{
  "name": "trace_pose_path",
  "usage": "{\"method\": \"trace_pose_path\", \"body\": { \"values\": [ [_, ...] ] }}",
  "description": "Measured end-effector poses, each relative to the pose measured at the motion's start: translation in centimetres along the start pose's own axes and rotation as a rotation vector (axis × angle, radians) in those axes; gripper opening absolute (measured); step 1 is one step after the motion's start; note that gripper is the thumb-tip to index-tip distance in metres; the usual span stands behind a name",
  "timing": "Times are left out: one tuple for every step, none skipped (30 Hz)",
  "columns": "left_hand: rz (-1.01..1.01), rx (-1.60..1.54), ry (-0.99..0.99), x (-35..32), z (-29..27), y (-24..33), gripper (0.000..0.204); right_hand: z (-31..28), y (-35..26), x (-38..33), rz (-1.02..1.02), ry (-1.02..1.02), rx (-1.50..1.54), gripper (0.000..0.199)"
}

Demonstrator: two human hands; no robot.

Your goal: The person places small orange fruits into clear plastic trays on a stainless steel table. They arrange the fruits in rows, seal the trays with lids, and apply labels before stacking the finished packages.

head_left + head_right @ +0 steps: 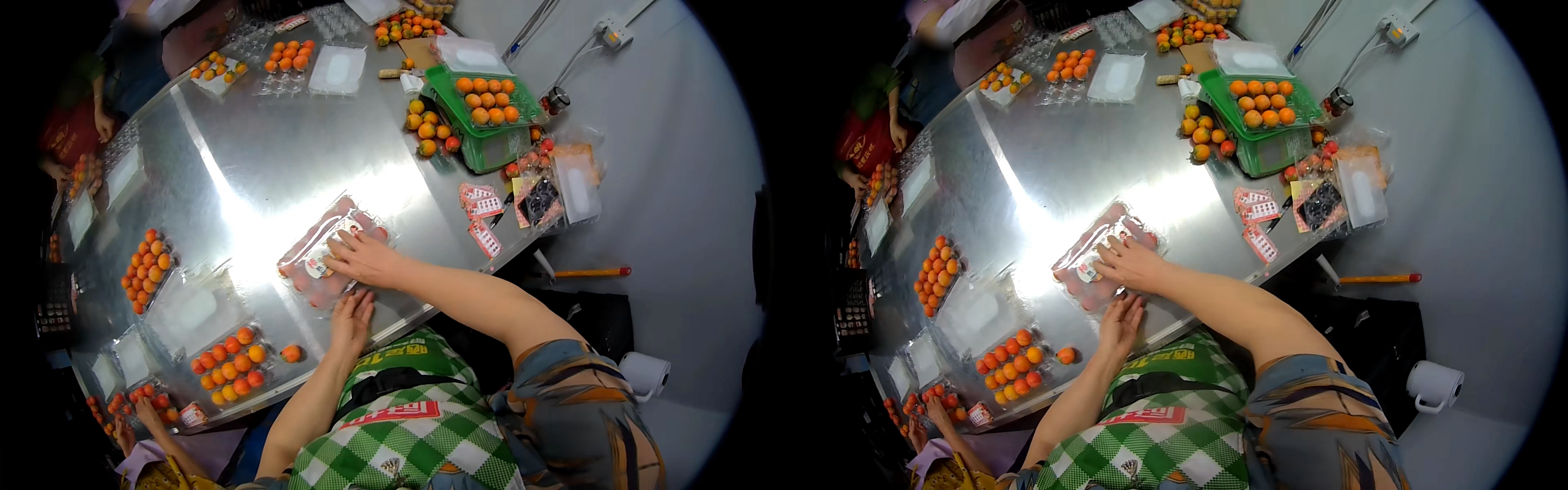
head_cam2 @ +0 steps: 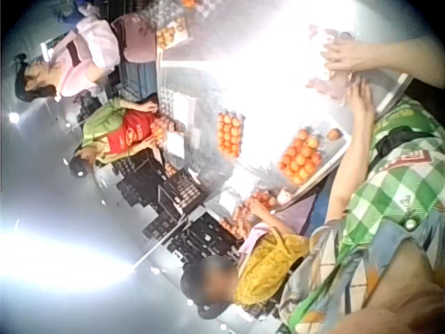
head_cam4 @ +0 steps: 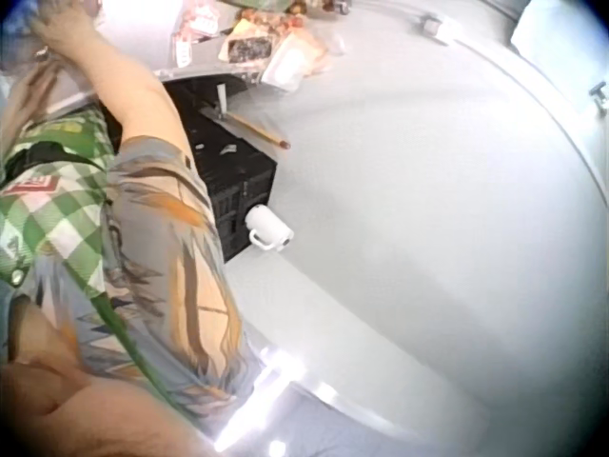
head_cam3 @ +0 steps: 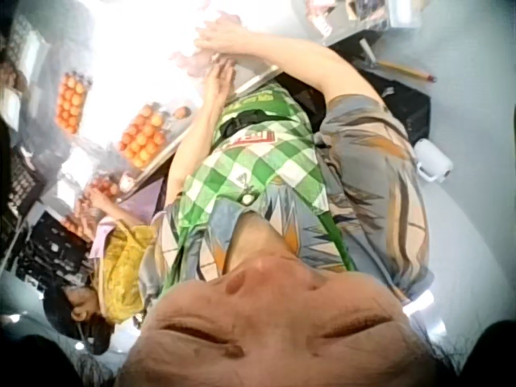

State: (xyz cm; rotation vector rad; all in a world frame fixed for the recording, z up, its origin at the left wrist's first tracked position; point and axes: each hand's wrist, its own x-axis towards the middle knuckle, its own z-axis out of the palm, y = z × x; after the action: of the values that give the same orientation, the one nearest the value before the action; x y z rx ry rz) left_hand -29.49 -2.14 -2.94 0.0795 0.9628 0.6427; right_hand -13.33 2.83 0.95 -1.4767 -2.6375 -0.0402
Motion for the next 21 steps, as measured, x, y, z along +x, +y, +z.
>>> {"method": "trace_pose_path", "body": {
  "values": [
    [0.053,-0.035,0.014,0.4,-0.1,-0.4,0.017,0.0,0.2,0.1,-0.018,0.023,-0.005,0.040],
    [0.092,-0.056,0.039,1.1,0.0,-0.6,0.017,0.0,0.2,0.2,-0.001,0.005,-0.027,0.041],
    [0.138,-0.085,0.077,1.7,-0.4,-0.5,0.017,0.5,-0.3,0.9,0.003,-0.013,-0.040,0.041],
    [0.185,-0.109,0.110,2.3,-0.6,-0.3,0.016,0.6,-0.9,1.5,0.012,-0.027,-0.056,0.042],
    [0.210,-0.131,0.115,2.8,-1.0,-0.3,0.016,1.2,-1.6,1.7,0.003,-0.012,-0.132,0.047],
    [0.232,-0.126,0.127,3.0,-1.7,-0.3,0.017,1.7,-2.4,2.2,-0.035,0.001,-0.146,0.049],
    [0.251,-0.104,0.115,3.4,-1.4,-0.2,0.018,1.6,-2.5,2.4,-0.053,0.021,-0.179,0.051],
    [0.274,-0.086,0.107,3.4,-1.3,-0.4,0.019,1.6,-2.8,2.4,-0.075,0.043,-0.210,0.052],
    [0.295,-0.094,0.120,3.3,-0.6,-0.3,0.021,2.1,-2.7,2.3,-0.078,0.027,-0.188,0.053],
    [0.315,-0.101,0.127,3.3,0.4,-0.8,0.022,2.5,-2.1,1.6,-0.076,0.011,-0.172,0.055],
    [0.309,-0.094,0.128,3.6,0.7,-1.2,0.023,2.5,-1.4,1.2,-0.105,-0.006,-0.206,0.055],
    [0.298,-0.086,0.141,4.0,0.6,-1.4,0.024,2.6,-0.7,1.2,-0.132,-0.026,-0.231,0.055],
    [0.320,-0.091,0.139,4.2,0.3,-1.1,0.024,2.2,-0.3,1.5,-0.169,-0.009,-0.256,0.055],
    [0.333,-0.098,0.125,4.3,-0.1,-1.3,0.024,1.3,-0.4,1.5,-0.198,-0.001,-0.293,0.054],
    [0.325,-0.097,0.125,4.0,0.1,-1.2,0.023,0.9,-0.5,1.3,-0.216,-0.007,-0.311,0.054],
    [0.342,-0.086,0.148,3.9,0.4,-0.9,0.022,0.6,-0.5,1.6,-0.228,0.002,-0.305,0.054],
    [0.355,-0.072,0.170,3.6,0.7,-0.7,0.021,0.3,-0.4,1.8,-0.236,0.008,-0.299,0.053],
    [0.364,-0.055,0.197,3.1,0.9,-0.7,0.021,0.3,-0.6,1.7,-0.241,0.013,-0.286,0.053],
    [0.362,-0.033,0.222,3.1,0.8,-0.8,0.020,0.5,-1.0,1.7,-0.247,0.032,-0.283,0.051],
    [0.358,-0.010,0.245,3.2,0.5,-1.0,0.019,0.5,-1.0,1.8,-0.235,0.045,-0.276,0.050],
    [0.353,0.013,0.268,3.3,0.6,-1.1,0.019,0.5,-0.9,2.0,-0.222,0.056,-0.269,0.049]
  ]
}}
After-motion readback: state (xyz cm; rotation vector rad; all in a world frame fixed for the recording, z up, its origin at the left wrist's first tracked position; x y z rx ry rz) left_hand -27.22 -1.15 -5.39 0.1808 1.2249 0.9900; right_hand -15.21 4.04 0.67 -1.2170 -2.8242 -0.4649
